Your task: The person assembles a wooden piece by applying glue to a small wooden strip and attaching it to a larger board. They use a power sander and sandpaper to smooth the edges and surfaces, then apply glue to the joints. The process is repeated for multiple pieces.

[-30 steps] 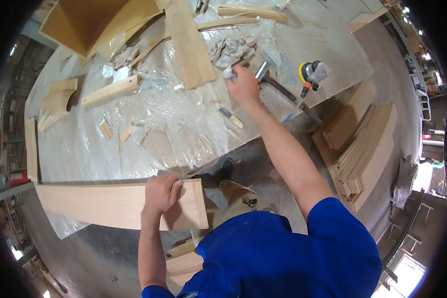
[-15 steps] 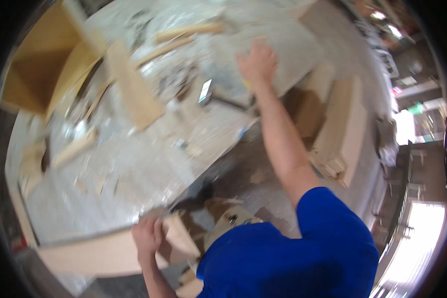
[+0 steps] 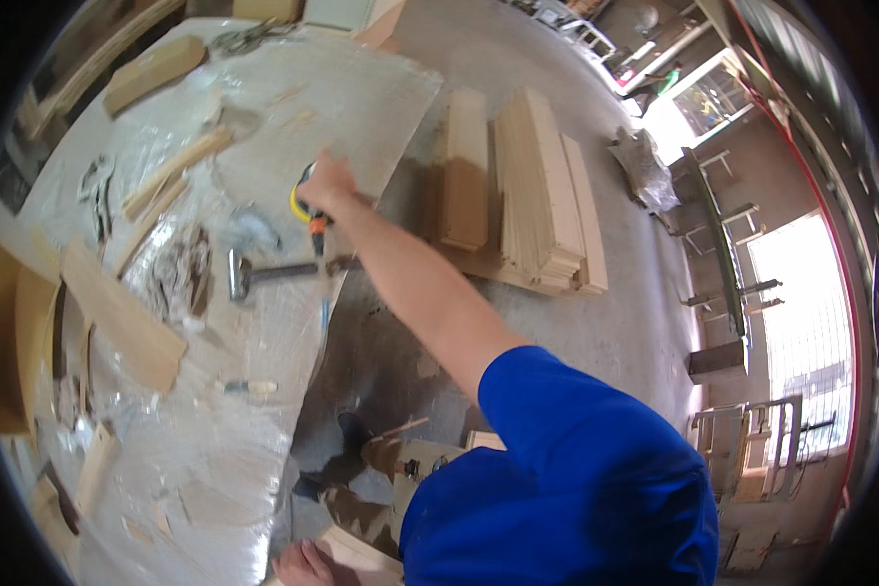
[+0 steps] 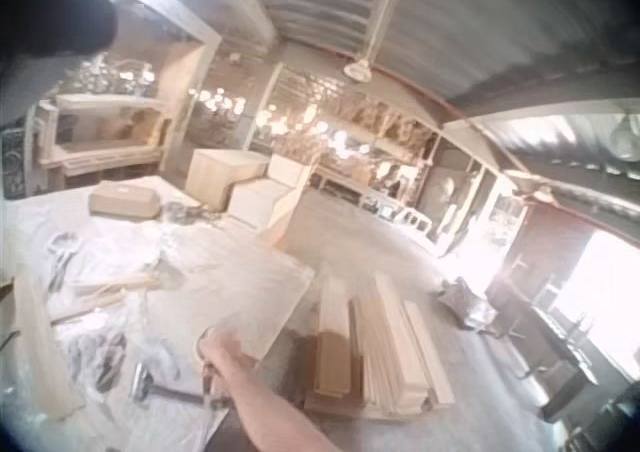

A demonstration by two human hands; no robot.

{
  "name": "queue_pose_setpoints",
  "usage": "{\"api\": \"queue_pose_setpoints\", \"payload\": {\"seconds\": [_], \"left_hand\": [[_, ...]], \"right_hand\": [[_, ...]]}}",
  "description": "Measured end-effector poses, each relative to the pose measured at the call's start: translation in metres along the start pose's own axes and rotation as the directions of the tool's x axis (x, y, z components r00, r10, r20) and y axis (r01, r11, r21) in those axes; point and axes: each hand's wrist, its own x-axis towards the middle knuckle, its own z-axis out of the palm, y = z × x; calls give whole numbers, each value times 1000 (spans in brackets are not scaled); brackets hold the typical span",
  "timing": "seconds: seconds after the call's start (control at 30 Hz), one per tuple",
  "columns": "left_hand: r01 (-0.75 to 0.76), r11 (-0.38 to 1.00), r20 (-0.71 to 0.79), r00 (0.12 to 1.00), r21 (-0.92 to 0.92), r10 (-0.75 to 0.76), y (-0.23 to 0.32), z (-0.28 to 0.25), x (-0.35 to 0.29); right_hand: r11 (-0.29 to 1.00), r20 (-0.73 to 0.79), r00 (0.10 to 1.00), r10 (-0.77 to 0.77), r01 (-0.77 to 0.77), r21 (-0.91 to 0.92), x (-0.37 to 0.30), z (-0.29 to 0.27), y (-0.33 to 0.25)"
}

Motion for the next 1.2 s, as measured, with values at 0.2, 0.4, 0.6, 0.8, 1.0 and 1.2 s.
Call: {"api": "queue_pose_setpoints", "payload": {"seconds": [0.2, 0.4, 0.6, 0.8, 1.0, 1.2], "left_hand": [[7, 1000, -184, 983, 10, -5, -4, 10, -18], [101, 991, -305, 950, 83, -71, -40, 18, -56], [118, 992, -320, 942, 35, -101, -35, 39, -47], [206, 974, -287, 942, 95, -172, -21, 36, -57], [261, 957, -323, 923, 128, -208, -5, 31, -51], [285, 952, -345, 909, 111, -232, 8, 27, -37]], "right_hand": [[857, -193, 925, -327, 376, 353, -35, -29, 31], [410, 72, 545, -835, 530, 743, -282, -65, 49], [365, 437, -1, -900, 548, 753, -394, 18, 37], [399, 570, -203, -796, 532, 747, -406, 55, 44], [343, 542, -374, -752, 480, 807, -393, 65, 22], [285, 522, -477, -707, 484, 828, -402, 62, 14]]}}
